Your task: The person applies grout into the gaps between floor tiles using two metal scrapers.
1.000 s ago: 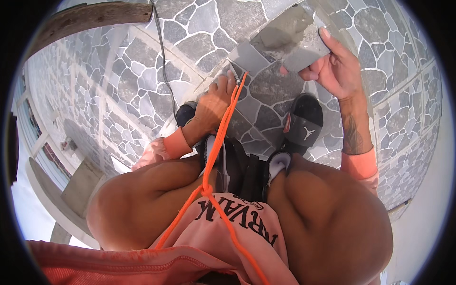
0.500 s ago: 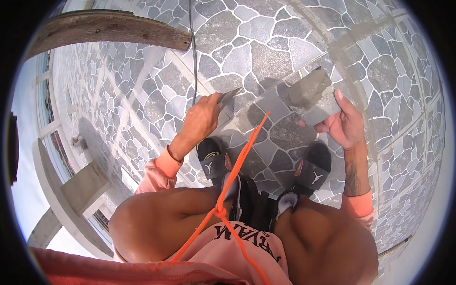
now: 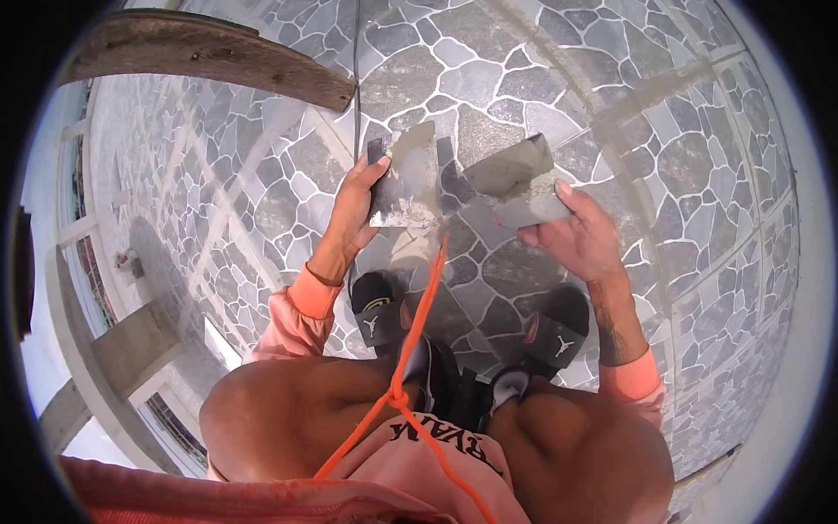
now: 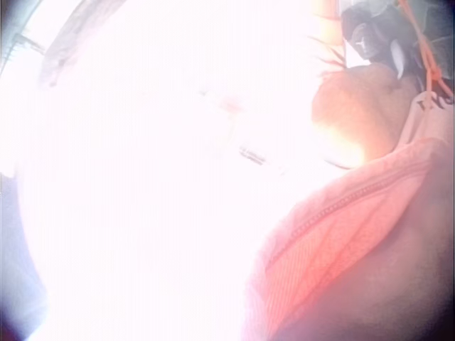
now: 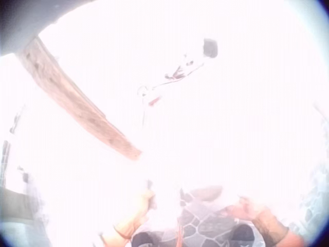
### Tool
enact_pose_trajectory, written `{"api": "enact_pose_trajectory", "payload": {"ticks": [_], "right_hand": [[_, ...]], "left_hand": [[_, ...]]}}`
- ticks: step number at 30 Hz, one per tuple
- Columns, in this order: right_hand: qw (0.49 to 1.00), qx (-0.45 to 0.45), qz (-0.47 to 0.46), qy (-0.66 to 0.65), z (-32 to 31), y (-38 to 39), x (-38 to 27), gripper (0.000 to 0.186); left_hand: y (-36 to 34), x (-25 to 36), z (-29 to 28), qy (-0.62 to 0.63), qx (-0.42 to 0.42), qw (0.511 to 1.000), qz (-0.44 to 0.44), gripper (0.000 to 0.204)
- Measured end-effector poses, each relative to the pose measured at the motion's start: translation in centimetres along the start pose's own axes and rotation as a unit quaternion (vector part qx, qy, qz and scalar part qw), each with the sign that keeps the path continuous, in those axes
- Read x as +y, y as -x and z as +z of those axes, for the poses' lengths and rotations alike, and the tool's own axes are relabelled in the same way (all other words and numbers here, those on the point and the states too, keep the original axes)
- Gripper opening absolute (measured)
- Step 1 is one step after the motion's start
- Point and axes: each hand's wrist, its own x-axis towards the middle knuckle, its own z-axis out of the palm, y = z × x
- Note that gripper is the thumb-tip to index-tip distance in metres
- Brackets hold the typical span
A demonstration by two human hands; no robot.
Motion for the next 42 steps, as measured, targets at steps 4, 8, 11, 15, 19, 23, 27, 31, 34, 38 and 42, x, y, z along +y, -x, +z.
{"api": "enact_pose_trajectory", "payload": {"ticks": [4, 8, 11, 15, 19, 23, 27, 31, 34, 38, 42], "right_hand": [[0.998, -0.049, -0.031, 0.024, 0.6, -0.7, -0.3, 0.059], [0.998, -0.042, -0.036, 0.034, 1.2, -1.1, -0.3, 0.059], [0.999, -0.033, -0.036, -0.010, 2.0, -0.9, -0.5, 0.057], [0.998, -0.043, -0.035, 0.014, 0.8, -0.8, -0.3, 0.060], [1.000, -0.001, -0.009, 0.025, 0.5, -0.7, 0.0, 0.062], [1.000, 0.016, 0.003, -0.001, -0.2, 0.0, -0.6, 0.063], [1.000, -0.002, -0.007, -0.005, -0.9, 0.2, -1.5, 0.063], [0.998, 0.042, -0.003, -0.038, -2.4, 1.0, -2.6, 0.063], [0.999, 0.027, -0.021, -0.037, -2.2, 0.4, -3.1, 0.064], [0.998, 0.001, -0.036, -0.047, -3.0, -0.2, -4.3, 0.065], [0.999, 0.006, -0.024, -0.027, -3.6, 0.2, -4.5, 0.065]], "left_hand": [[0.4, -0.2, 0.6, 0.032, -0.017, 0.999, 0.009, 0.029], [0.1, 0.2, 0.1, 0.015, 0.022, 0.999, 0.044, 0.030], [-3.3, 1.9, -2.1, -0.396, 0.072, 0.858, 0.320, 0.029], [-9.7, 5.8, -0.2, -0.726, 0.108, 0.475, 0.486, 0.021], [-17.0, 5.3, 0.7, -0.809, 0.091, 0.349, 0.465, 0.017], [-22.3, 6.4, 0.5, -0.822, 0.131, 0.317, 0.455, 0.013], [-25.6, 10.0, 0.2, -0.827, 0.186, 0.337, 0.410, 0.011], [-24.8, 7.1, 2.6, -0.836, 0.124, 0.325, 0.424, 0.016], [-23.9, 9.1, -0.6, -0.815, 0.145, 0.392, 0.401, 0.017], [-23.4, 8.9, 1.0, -0.828, 0.117, 0.354, 0.420, 0.014], [-23.1, 10.4, 0.9, -0.846, 0.103, 0.395, 0.343, 0.016]]}}
